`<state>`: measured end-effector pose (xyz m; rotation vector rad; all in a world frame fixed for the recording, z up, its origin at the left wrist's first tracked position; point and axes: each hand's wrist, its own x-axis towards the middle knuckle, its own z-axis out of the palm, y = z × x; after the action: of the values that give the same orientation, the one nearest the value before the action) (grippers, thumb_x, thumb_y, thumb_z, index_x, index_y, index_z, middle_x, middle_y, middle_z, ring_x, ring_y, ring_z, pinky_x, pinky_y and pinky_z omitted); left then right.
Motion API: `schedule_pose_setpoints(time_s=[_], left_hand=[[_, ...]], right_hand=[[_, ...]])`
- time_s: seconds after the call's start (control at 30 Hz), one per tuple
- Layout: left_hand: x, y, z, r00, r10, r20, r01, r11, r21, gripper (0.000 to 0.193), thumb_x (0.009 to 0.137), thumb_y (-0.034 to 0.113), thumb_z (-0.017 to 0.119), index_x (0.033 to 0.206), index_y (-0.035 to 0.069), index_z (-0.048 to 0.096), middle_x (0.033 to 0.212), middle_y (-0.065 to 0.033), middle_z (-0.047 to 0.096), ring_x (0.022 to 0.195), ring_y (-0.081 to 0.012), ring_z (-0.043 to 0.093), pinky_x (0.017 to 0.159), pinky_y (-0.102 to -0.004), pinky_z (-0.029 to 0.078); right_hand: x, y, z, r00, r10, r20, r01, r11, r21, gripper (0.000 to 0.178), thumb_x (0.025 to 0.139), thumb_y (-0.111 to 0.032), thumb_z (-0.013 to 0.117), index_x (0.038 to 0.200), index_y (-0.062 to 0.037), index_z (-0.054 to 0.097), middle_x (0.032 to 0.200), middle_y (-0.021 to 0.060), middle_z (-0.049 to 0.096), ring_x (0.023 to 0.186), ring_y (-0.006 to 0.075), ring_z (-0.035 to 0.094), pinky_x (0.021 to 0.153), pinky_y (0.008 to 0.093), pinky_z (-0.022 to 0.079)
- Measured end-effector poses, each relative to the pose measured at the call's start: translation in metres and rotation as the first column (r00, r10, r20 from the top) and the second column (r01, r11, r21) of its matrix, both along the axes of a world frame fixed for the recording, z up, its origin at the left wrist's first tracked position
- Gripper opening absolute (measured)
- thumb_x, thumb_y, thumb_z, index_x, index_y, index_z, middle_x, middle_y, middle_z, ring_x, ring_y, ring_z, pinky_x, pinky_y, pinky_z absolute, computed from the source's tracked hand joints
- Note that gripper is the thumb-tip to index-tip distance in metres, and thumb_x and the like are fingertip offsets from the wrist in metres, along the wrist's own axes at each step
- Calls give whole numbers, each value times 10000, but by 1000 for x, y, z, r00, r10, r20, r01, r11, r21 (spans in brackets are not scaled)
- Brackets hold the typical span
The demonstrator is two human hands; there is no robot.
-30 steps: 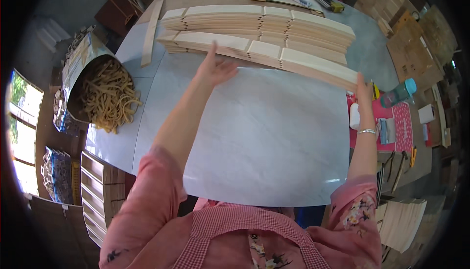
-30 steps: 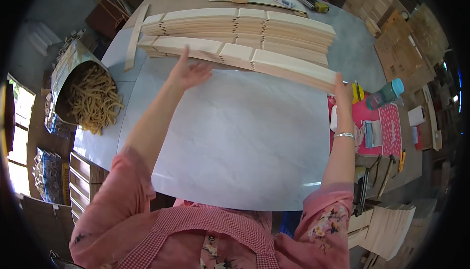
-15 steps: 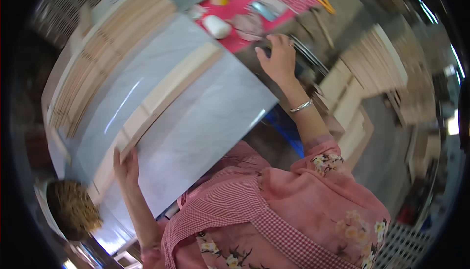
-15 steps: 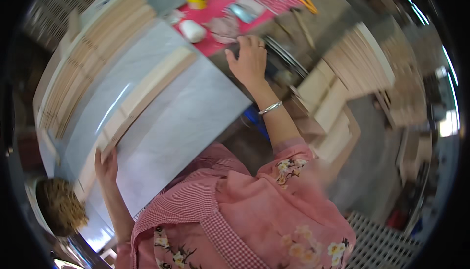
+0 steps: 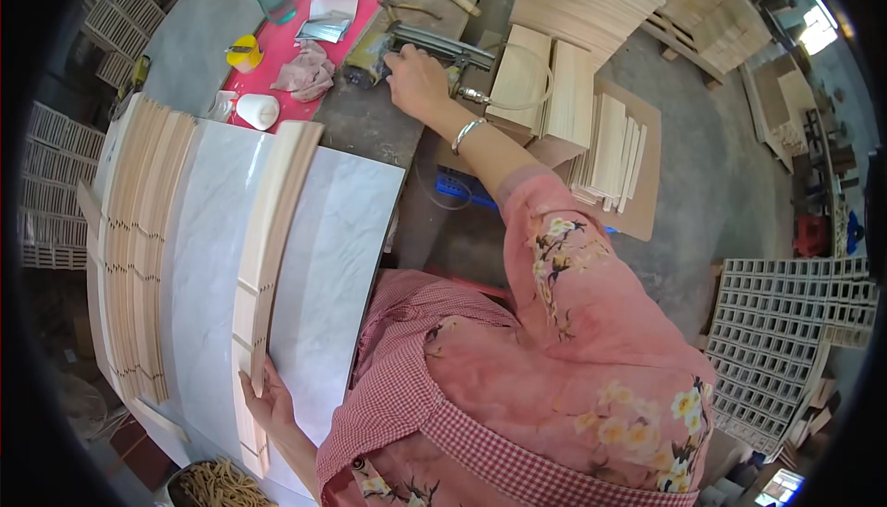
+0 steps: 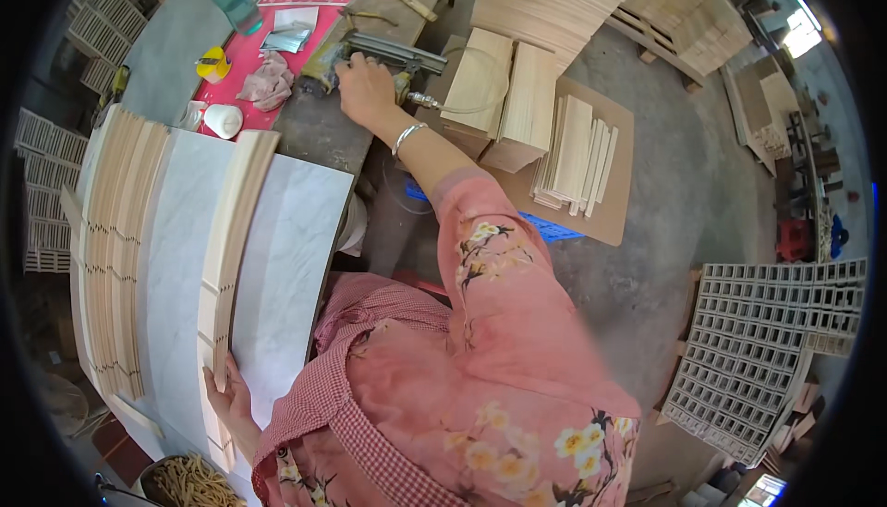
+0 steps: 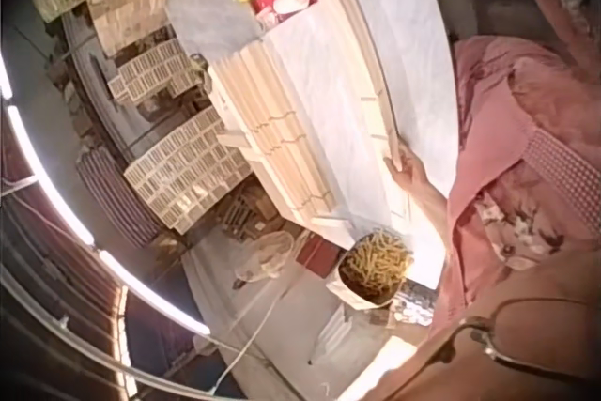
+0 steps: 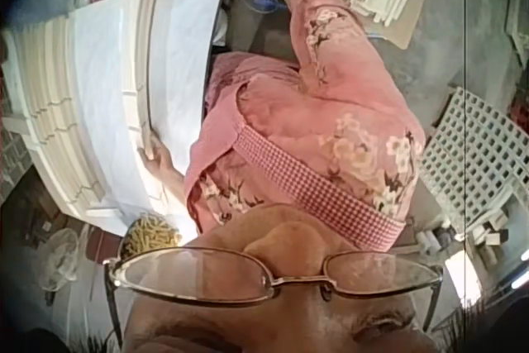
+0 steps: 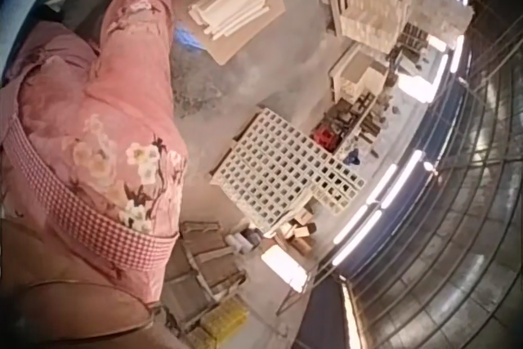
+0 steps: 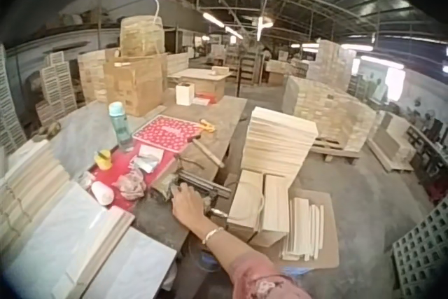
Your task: Assembling wooden boxes by gluing and nailing wood pieces together on a workbench.
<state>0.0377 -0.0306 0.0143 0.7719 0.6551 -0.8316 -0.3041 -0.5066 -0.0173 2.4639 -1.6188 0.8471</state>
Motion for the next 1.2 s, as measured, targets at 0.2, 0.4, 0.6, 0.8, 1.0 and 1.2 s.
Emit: schedule_pose_setpoints(time_s=[0.2,0.4,0.6,0.8,1.0,1.2], left_hand=[[-27,5,0,994,-80,74,79,997,15,459,973,129,654,1273,-153,450,1248,-257,595,1154,-332,641,1010,-371,575],[-45,18,12,977,-185,102,177,981,77,405,983,183,647,1206,-133,526,1117,-232,675,1034,-292,702,924,-340,609],[-48,31,17,906,-408,115,396,911,116,349,991,209,628,1149,-100,596,972,-193,729,860,-237,742,737,-270,625],[-74,28,37,693,-689,214,659,725,201,300,987,176,614,1156,-72,614,939,-174,740,791,-211,742,629,-224,592],[-74,26,51,425,-761,490,495,649,578,268,955,84,622,1202,-19,618,1043,-172,715,867,-237,723,713,-270,575],[-55,38,50,-384,-866,319,-328,451,830,370,882,-13,647,1248,31,614,1199,-167,659,1061,-295,661,886,-372,539]], right_hand=[[-14,-41,-4,999,-33,40,32,999,25,280,821,-142,688,1095,-91,666,1005,159,573,856,382,631,763,465,535],[-17,-45,-3,1000,6,2,-6,1000,8,304,829,-133,673,1130,-96,660,994,155,568,849,375,622,763,456,526],[-10,-19,-11,991,112,79,-109,993,-43,272,808,-151,694,1074,-103,666,1003,141,563,838,361,618,739,449,532],[29,31,7,987,158,-20,-156,985,78,329,819,-144,690,1144,-108,660,1043,126,574,862,345,617,747,428,529],[57,39,7,985,167,-46,-164,985,49,354,815,-157,699,1157,-87,643,1034,125,579,857,345,627,744,432,531],[51,44,10,976,216,-19,-213,973,88,389,830,-198,687,1191,-74,614,1045,142,612,866,355,637,750,440,530]])
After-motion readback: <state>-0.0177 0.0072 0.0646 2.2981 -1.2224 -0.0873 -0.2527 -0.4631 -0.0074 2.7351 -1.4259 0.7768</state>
